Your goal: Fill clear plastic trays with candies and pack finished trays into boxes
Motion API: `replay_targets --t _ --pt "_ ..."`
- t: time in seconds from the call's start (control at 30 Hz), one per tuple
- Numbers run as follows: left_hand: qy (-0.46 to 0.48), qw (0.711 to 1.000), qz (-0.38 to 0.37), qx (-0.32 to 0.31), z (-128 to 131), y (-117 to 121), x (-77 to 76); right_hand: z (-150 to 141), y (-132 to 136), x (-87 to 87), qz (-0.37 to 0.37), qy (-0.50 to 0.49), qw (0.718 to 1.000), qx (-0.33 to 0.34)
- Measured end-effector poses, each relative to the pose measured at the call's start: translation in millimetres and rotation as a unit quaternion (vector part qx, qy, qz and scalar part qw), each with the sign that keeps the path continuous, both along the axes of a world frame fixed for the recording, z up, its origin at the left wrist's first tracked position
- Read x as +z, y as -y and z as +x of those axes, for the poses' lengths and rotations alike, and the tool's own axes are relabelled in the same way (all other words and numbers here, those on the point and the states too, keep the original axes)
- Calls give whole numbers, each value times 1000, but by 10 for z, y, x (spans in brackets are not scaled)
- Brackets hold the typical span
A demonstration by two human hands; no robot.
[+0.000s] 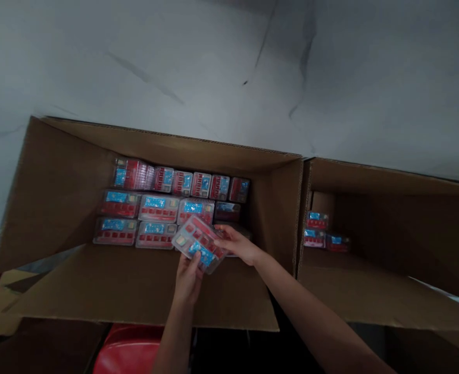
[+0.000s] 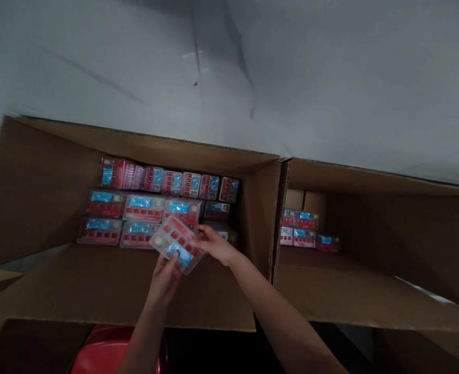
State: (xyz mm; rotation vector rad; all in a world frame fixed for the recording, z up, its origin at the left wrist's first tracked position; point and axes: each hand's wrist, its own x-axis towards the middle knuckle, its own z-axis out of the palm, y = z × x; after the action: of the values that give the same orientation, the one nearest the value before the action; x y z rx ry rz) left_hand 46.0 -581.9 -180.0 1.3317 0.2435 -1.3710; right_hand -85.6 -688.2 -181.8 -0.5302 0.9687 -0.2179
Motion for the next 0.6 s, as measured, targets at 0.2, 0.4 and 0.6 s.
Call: replay_targets --t 0.2,0.4,0.6 --pt "3 1000 19 -13 24 -161 52 -80 -320 27 21 1 998 -58" --pt "-9 1000 16 -16 3 -174 70 -70 -395 31 -26 -5 996 -84" --pt "-29 999 -5 -22 -42 -51 98 -157 -386 74 3 14 992 -122"
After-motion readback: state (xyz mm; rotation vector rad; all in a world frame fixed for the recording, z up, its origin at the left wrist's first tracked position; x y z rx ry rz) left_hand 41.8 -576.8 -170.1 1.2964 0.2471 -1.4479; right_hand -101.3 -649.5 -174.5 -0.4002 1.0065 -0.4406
